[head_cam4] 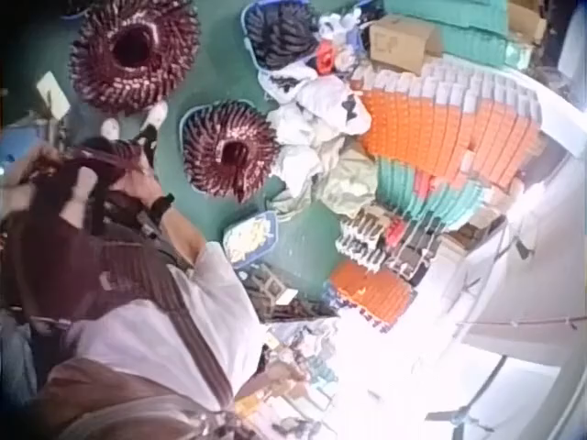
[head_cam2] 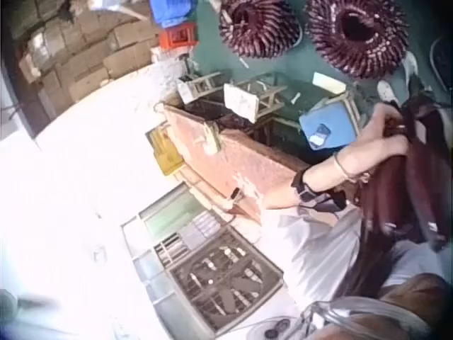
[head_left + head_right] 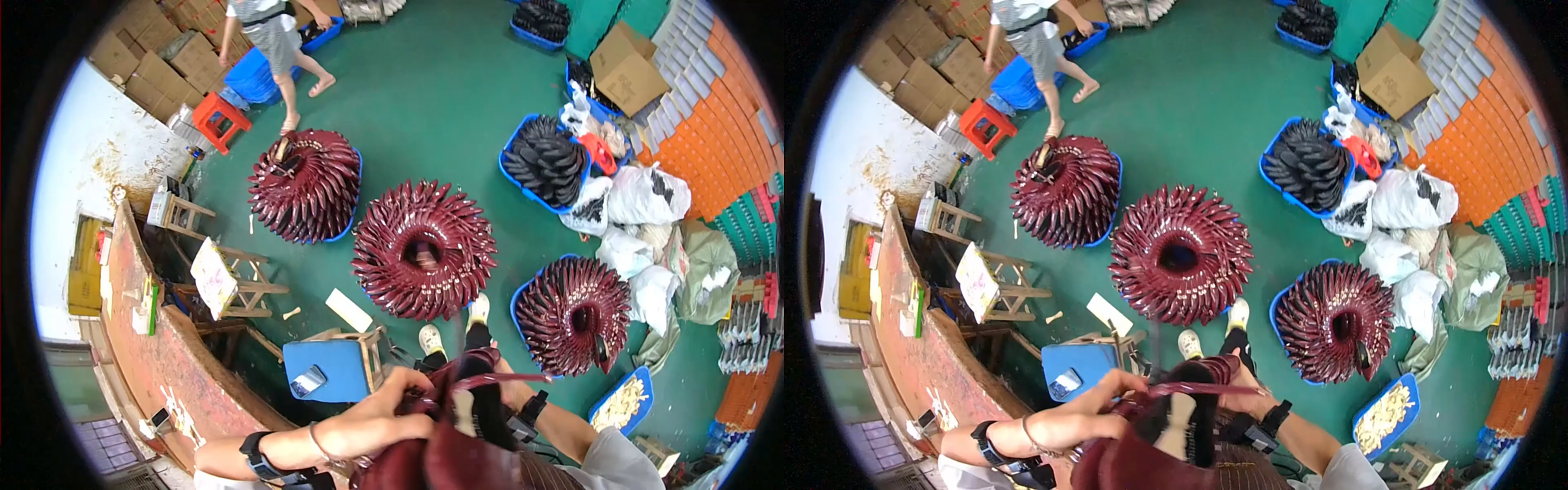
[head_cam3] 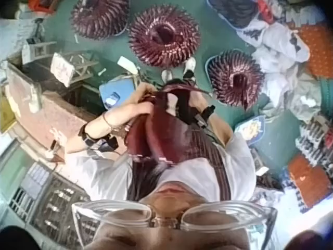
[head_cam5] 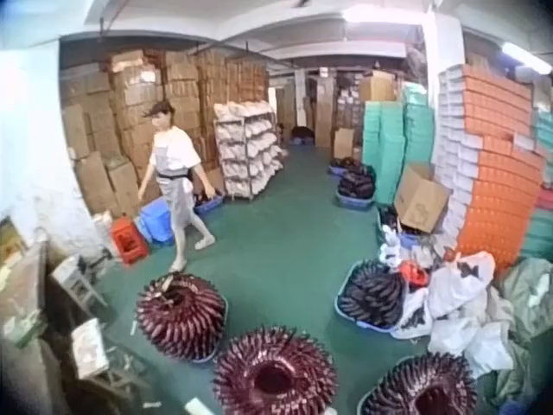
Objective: The recorder is inspecting and sorting high-heeled shoes on a workbench, checking quality and preparing them for further processing.
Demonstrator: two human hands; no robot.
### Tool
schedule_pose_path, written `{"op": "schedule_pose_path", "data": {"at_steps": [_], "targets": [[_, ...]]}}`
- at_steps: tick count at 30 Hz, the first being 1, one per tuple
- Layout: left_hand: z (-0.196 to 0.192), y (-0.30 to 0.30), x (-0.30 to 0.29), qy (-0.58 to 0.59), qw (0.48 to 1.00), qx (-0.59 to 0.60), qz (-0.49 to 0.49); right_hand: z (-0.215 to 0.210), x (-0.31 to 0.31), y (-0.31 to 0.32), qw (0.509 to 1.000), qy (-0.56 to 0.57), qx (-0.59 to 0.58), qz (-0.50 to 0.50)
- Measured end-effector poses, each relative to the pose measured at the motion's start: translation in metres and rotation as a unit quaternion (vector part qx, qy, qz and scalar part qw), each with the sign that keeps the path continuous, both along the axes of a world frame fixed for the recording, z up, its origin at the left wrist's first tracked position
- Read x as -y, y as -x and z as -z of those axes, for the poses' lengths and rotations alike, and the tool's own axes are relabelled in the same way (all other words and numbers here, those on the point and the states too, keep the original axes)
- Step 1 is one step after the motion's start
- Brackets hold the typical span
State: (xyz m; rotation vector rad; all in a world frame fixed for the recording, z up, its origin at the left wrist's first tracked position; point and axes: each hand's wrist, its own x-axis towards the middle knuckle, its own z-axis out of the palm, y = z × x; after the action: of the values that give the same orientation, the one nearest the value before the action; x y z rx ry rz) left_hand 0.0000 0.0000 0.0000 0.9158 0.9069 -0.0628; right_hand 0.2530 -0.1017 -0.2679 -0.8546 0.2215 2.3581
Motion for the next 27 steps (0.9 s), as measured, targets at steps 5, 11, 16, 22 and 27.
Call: {"op": "schedule_pose_path", "data": {"at_steps": [5,11,16,22,27], "targets": [[0.050,0.011,-0.016,0.320,0.870,0.011,-0.375,0.022,-0.049,-0.023,0.987,0.048,-0.073,-0.133],[0.136,-0.093,-0.091,0.410,0.820,-0.012,-0.399,0.050,-0.102,-0.067,0.985,0.057,-0.047,-0.154],[0.172,-0.035,-0.062,0.458,0.757,-0.007,-0.467,0.055,-0.139,-0.098,0.986,-0.021,-0.034,-0.164],[0.238,-0.005,0.007,0.504,0.680,0.030,-0.531,0.107,-0.168,-0.101,0.980,-0.015,0.087,-0.177],[0.294,-0.044,-0.066,0.408,0.784,-0.162,-0.438,0.195,-0.218,-0.084,0.940,0.004,0.202,-0.274]]}}
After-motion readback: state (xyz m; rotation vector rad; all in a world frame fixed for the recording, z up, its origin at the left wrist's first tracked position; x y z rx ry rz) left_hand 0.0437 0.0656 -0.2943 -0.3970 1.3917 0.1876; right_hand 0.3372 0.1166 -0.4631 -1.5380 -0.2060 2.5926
